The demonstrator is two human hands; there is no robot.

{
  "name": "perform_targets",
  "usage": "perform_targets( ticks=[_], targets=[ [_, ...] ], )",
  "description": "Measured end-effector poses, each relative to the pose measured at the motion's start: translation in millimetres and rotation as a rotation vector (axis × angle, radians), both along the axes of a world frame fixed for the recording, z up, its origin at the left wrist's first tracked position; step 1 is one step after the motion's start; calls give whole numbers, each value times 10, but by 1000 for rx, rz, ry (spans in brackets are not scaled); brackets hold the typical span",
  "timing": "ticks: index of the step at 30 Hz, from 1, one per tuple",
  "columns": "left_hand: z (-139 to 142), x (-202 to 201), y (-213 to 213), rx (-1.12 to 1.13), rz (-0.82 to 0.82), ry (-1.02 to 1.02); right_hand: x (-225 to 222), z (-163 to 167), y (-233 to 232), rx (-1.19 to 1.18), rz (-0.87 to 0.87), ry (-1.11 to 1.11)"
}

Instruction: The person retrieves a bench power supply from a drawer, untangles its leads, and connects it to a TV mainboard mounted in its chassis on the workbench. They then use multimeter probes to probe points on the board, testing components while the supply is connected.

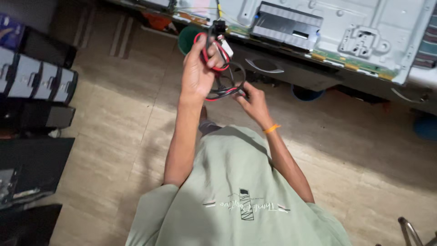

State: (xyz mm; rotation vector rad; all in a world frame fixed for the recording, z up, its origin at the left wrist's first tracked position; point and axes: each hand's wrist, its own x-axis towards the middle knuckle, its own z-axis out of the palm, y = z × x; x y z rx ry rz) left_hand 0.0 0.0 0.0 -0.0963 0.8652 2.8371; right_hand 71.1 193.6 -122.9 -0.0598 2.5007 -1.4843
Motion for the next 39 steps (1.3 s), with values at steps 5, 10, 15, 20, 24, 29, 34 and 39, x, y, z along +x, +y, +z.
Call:
perform_targets(
  ticks=[5,10,15,20,24,29,34,39],
  targets=[
    [-359,126,201,99,56,-62,221,475,612,-75,-50,432],
    [-558,389,657,70,-4,-145,430,513,609,-464,-157,164],
    [-687,463,750,-234,-90,-91,419,390,632,-717,-249,64],
    [-837,575,894,-952,-6,66,518,530,841,-1349,-231,46],
    [-1038,669,1158,-1036,-137,122,542,638,919,-1077,-261,-58],
    [-1246,820,1335,-838,-142,-16,609,585,1159,-1382,-315,70],
    [-1311,686,1319,-320,-90,-295,905,457,1231,-1467,-10,76],
    [-1252,757,1391,-208,49,-251,997,588,1342,-738,-36,-218]
  ],
)
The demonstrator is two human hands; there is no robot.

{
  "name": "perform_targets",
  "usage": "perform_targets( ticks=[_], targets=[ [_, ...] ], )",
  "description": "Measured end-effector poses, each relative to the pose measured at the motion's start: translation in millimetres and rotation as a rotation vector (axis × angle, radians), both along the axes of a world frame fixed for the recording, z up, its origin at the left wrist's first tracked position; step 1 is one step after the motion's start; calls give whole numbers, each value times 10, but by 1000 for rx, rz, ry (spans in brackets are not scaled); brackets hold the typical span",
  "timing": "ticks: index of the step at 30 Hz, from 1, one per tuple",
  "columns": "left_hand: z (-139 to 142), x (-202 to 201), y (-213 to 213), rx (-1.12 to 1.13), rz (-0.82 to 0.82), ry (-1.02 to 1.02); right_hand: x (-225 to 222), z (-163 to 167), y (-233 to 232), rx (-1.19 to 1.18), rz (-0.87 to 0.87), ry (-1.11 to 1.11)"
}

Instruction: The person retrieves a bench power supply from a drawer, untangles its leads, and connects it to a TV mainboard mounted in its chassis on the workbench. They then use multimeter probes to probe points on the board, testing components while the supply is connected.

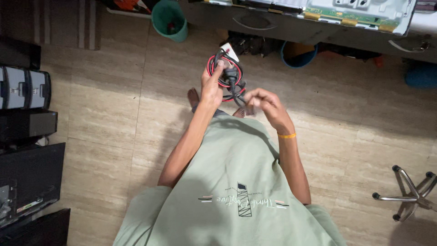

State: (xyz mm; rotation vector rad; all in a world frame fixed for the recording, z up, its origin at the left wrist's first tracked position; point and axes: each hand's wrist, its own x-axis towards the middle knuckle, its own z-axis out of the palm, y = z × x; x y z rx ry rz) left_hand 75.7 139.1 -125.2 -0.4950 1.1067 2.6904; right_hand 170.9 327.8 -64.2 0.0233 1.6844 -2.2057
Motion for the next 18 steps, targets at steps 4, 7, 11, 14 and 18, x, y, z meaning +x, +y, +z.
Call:
perform_targets(
  ticks=[4,7,11,14,18],
  targets=[
    [150,102,119,11,68,119,-12,-5,-221,293,-43,-28],
    [264,161,211,-16,114,105,24,-122,-365,702,-144,209],
    [350,189,71,-678,-25,326,28,-269,-353,599,-337,183],
    [326,321,-121,-797,-323,115,39,-195,-144,265,-500,49],
    [189,518,-103,-392,-235,47,48,39,-102,493,-223,155]
  ],
)
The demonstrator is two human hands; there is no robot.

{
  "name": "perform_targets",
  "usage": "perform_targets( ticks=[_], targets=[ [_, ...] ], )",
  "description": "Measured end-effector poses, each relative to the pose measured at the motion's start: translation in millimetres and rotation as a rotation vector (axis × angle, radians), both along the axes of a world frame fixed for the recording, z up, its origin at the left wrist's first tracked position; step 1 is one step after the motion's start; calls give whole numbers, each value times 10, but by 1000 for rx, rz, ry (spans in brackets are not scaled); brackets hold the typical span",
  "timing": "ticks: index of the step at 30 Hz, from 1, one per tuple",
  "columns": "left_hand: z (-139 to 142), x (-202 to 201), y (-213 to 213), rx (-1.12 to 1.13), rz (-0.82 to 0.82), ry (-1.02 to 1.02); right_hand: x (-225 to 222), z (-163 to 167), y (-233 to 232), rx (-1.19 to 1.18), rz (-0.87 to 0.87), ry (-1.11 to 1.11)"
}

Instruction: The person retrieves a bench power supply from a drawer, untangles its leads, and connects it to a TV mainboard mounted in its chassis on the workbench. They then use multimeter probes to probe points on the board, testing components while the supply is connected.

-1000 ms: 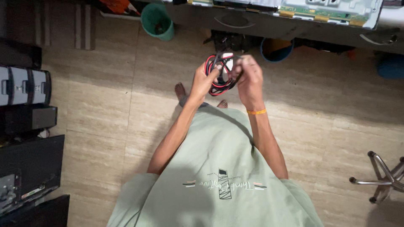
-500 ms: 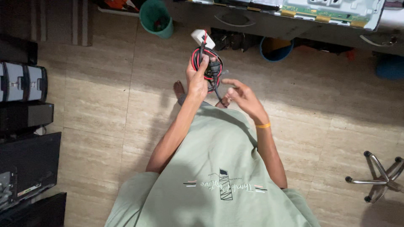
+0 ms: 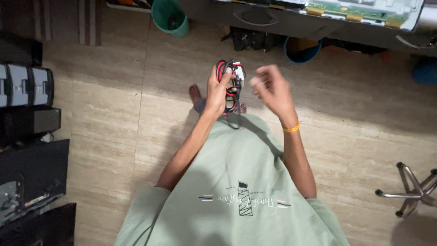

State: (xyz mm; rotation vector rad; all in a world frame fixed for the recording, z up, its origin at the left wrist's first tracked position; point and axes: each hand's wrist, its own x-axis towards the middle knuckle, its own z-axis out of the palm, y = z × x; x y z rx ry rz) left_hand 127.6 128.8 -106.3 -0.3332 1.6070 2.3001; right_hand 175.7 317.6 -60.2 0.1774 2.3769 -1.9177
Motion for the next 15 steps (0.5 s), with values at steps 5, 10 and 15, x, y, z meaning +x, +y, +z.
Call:
perform_targets(
  ticks=[5,10,15],
  targets=[
    [-96,74,59,257,35,11,115,175,-330,145,96,-106],
    [37,139,-151,-54,-134,343,226,263,-321,331,15,24],
    [54,119,-207,-563,-298,490,287,338,-283,659,96,226]
  ],
)
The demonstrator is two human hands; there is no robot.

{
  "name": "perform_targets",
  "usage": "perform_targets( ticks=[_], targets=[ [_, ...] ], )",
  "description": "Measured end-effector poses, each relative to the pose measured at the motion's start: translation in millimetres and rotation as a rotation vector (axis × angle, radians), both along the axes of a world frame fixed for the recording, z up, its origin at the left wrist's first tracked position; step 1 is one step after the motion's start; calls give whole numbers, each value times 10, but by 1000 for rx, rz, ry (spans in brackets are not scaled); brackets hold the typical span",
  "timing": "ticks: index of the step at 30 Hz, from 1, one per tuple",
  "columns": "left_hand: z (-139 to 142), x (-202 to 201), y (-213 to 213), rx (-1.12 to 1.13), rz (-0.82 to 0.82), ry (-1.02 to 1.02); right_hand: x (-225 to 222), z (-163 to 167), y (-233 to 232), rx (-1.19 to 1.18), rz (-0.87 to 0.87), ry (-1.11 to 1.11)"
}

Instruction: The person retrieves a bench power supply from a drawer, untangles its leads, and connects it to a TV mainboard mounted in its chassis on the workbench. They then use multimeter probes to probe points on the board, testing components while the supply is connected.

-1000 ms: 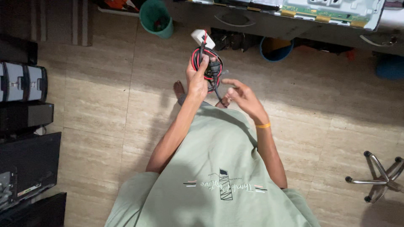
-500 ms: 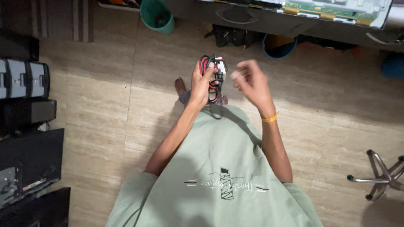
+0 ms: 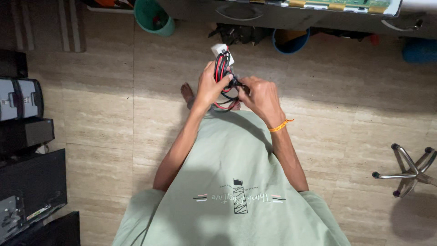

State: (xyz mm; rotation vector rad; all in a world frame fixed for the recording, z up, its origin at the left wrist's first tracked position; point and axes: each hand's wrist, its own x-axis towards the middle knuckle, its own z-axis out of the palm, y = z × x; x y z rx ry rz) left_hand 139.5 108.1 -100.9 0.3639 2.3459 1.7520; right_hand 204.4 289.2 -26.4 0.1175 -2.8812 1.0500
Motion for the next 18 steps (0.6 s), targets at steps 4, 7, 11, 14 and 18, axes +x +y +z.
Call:
perform_targets(
  ticks=[4,7,11,14,18],
  targets=[
    [-197,-26,16,273,-28,-436,127,-64,16,-62,144,-66],
    [-331,2,11,569,14,-613,225,-271,137,-242,83,-96],
    [-368,118,41,911,147,-878,248,-723,324,-651,-167,-300],
    [-351,194,182,885,200,-779,384,-911,452,-745,-283,-340],
    [-331,123,331,748,242,-668,476,-821,468,-406,-60,-87]
  ],
)
